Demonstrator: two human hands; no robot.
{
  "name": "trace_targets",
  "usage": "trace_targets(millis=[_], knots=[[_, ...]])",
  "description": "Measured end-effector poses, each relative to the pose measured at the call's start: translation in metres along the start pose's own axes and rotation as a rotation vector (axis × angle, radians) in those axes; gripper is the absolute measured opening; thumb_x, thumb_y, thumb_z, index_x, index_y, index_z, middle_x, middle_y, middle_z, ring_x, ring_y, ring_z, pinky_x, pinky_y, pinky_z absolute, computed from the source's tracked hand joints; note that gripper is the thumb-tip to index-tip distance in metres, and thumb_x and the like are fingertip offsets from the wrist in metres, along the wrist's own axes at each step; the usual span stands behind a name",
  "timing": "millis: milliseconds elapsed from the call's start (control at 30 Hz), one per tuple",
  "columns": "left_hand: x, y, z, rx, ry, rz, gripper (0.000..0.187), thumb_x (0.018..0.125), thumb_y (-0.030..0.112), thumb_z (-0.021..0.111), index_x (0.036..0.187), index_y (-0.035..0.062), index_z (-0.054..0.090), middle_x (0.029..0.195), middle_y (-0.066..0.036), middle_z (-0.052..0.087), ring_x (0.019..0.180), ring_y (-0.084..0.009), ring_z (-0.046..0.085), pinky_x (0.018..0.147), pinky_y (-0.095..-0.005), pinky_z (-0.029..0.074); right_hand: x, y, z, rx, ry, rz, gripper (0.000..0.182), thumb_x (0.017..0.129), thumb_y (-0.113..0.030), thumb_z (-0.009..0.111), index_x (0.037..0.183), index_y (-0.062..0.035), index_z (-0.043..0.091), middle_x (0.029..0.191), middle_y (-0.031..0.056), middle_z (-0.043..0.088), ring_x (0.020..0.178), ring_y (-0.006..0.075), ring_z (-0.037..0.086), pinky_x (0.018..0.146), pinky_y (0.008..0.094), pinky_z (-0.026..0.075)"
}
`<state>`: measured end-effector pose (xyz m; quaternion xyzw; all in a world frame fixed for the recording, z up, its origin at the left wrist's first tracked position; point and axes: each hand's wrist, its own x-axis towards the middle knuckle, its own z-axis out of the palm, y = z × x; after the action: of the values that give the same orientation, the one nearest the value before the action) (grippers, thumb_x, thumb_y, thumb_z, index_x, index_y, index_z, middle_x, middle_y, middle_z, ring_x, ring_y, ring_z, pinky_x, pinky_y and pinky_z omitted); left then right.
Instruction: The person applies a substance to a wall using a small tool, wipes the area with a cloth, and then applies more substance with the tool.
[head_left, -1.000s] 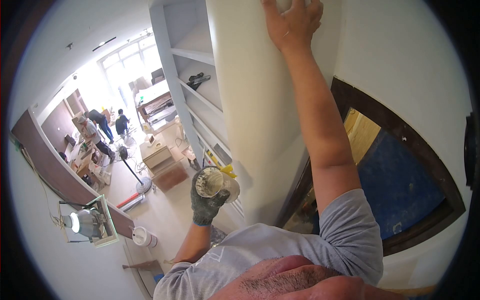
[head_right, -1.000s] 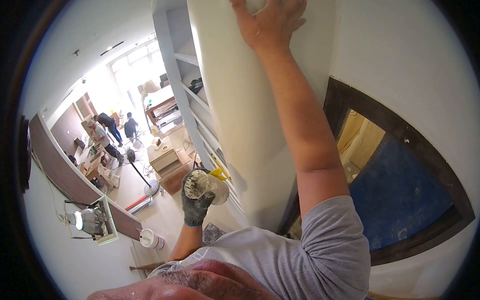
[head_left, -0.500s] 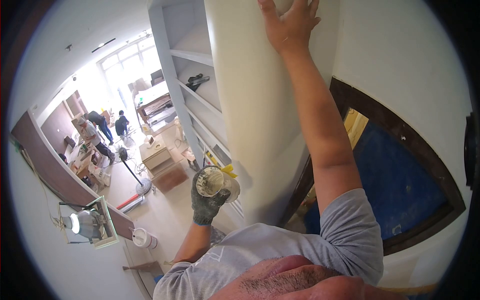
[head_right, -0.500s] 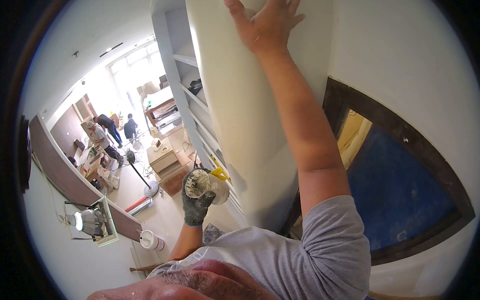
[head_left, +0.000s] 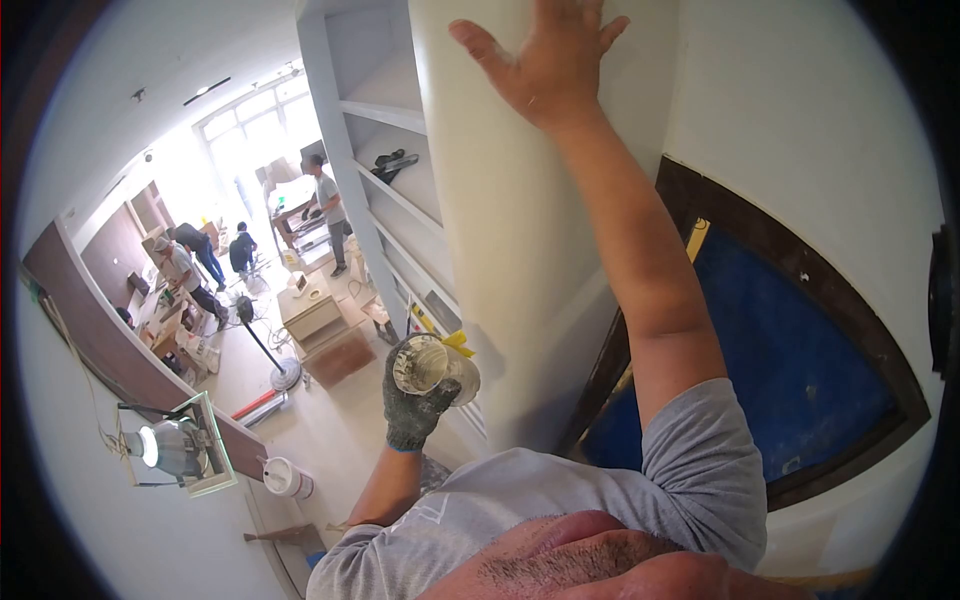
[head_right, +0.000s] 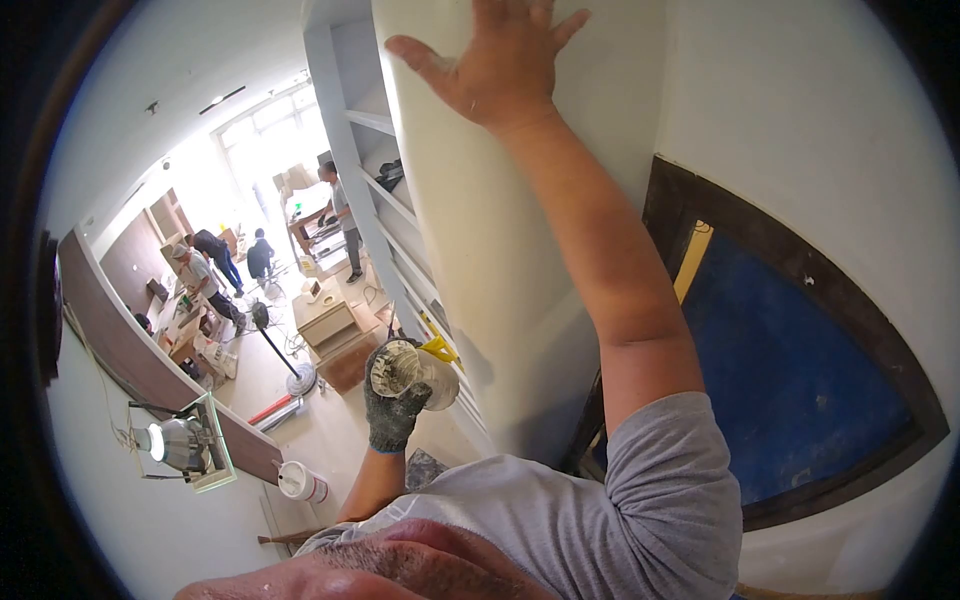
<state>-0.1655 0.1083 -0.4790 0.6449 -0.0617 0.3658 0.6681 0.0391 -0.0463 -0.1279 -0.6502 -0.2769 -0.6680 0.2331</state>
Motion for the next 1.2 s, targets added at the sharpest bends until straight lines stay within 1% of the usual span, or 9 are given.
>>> trace_targets(millis=[133,233,333,433,633,833,967,1100,1200], knots=[[0.0,0.001,0.002,-0.016,0.001,-0.005,0.08,0.068,0.017,0.093,0.134,0.0016,0.051,0.126,-0.011,0.062,0.115,-0.0219,0.061,0.103,-0.0394,0.05,-0.002,0.004,-0.001,0.011,0.003,-0.219,0.115,0.086,-0.077,0.055,0.163,-0.0103,0.003,0.167,0.0218,0.011,0.152,0.0506,0.006,0.113,0.0775,0.0],[0.0,0.002,0.004,-0.023,0.004,-0.005,0.079,0.069,0.017,0.093,0.134,0.0017,0.051,0.126,-0.011,0.062,0.115,-0.0219,0.061,0.102,-0.0393,0.05,-0.001,0.019,0.006,0.171,0.119,-0.205,0.117,0.085,-0.077,0.056,0.162,-0.0081,0.002,0.167,0.0241,0.011,0.153,0.0491,0.006,0.115,0.0751,-0.001],[-0.002,0.001,0.004,-0.009,0.017,0.013,0.079,0.069,0.017,0.092,0.134,0.0016,0.051,0.126,-0.01,0.063,0.115,-0.0221,0.061,0.102,-0.0393,0.05,0.014,0.042,0.007,0.279,0.084,0.178,0.119,0.085,-0.075,0.058,0.162,-0.005,0.0,0.165,0.0275,0.012,0.153,0.0472,0.007,0.117,0.0719,0.0],[-0.002,0.001,0.001,0.058,0.02,0.015,0.078,0.069,0.017,0.092,0.134,0.0014,0.051,0.125,-0.01,0.063,0.114,-0.0224,0.061,0.102,-0.0392,0.05,0.025,0.054,0.009,0.26,0.022,0.235,0.119,0.086,-0.075,0.057,0.161,-0.0023,0.0,0.164,0.0302,0.012,0.154,0.0456,0.007,0.119,0.0691,-0.001],[-0.003,0.006,0.003,0.033,0.032,0.007,0.076,0.07,0.017,0.091,0.132,0.0011,0.051,0.125,-0.011,0.063,0.114,-0.0229,0.062,0.101,-0.0396,0.05,0.03,0.046,0.003,0.22,-0.045,0.106,0.12,0.086,-0.077,0.055,0.161,-0.003,-0.002,0.165,0.0296,0.012,0.154,0.0455,0.007,0.118,0.0693,-0.005],[-0.002,0.003,0.002,0.021,0.029,0.003,0.077,0.07,0.016,0.091,0.133,0.0014,0.051,0.126,-0.011,0.062,0.115,-0.0225,0.061,0.102,-0.0397,0.05,0.029,0.011,-0.001,0.077,-0.022,-0.144,0.12,0.084,-0.082,0.051,0.162,-0.0093,-0.006,0.168,0.0217,0.008,0.155,0.0411,0.01,0.119,0.069,-0.006],[-0.002,0.0,0.002,0.019,0.027,-0.003,0.077,0.069,0.016,0.091,0.133,0.0014,0.05,0.126,-0.011,0.062,0.114,-0.0225,0.061,0.102,-0.0397,0.05,0.026,-0.007,-0.006,0.09,-0.066,-0.417,0.119,0.083,-0.084,0.049,0.162,-0.0167,-0.01,0.169,0.0162,0.01,0.155,0.0297,0.015,0.121,0.0683,-0.003],[-0.002,0.002,0.004,0.045,0.006,0.02,0.073,0.073,0.017,0.088,0.133,0.0019,0.05,0.125,-0.012,0.063,0.115,-0.0234,0.061,0.102,-0.0397,0.049,0.019,0.002,0.001,0.237,0.031,-0.534,0.111,0.088,-0.069,0.06,0.163,-0.0174,-0.004,0.169,0.0155,0.011,0.154,0.0281,0.021,0.122,0.067,0.001],[-0.001,0.003,0.005,0.069,-0.006,0.045,0.073,0.074,0.02,0.088,0.133,0.0019,0.05,0.125,-0.012,0.063,0.115,-0.0242,0.061,0.103,-0.0402,0.049,0.004,0.007,0.0,0.29,0.204,-0.512,0.085,0.093,-0.041,0.069,0.16,-0.012,0.026,0.16,0.0192,0.033,0.145,0.0318,0.039,0.121,0.0594,0.024]])
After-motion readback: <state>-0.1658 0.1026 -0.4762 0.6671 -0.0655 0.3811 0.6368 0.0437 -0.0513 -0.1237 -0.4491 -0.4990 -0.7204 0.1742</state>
